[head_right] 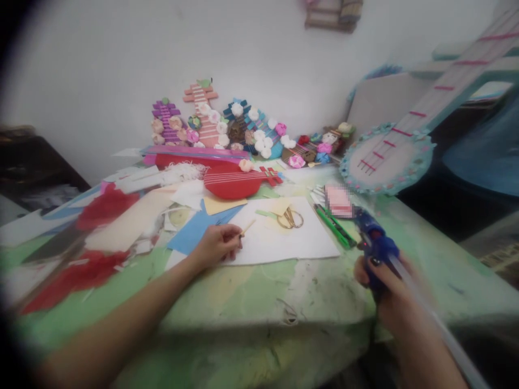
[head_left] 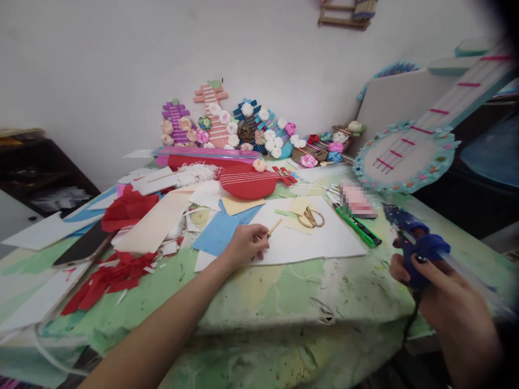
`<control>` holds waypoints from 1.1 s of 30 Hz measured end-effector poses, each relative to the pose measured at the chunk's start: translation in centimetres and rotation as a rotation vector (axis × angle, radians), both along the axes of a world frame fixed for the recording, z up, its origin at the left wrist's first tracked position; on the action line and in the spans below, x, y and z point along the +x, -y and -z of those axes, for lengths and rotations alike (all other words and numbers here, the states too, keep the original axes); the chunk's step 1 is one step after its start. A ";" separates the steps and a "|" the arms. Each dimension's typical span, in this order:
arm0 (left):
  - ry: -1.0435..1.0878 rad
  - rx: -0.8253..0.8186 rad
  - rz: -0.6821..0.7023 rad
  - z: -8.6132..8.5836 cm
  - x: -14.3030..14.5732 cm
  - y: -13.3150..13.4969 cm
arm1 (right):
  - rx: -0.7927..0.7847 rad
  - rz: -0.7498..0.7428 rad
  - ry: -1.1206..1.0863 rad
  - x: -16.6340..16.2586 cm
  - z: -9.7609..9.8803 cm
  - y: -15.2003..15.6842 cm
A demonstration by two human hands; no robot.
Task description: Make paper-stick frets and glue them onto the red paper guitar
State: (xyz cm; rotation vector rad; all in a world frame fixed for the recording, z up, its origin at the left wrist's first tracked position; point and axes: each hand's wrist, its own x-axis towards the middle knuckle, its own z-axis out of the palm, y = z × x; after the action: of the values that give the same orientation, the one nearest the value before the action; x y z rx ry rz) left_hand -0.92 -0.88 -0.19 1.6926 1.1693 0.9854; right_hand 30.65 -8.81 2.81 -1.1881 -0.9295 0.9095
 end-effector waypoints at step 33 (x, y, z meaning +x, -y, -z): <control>0.262 -0.176 0.193 0.1 0.9 0.2 | -0.258 -0.395 0.471 -11.1 4.6 0.6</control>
State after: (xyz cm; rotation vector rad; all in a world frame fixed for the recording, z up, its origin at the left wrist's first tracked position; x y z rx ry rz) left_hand -0.06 -1.11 -0.29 1.4574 0.8769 0.9234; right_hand 19.56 -9.40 -1.78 -1.5056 -1.4977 1.1090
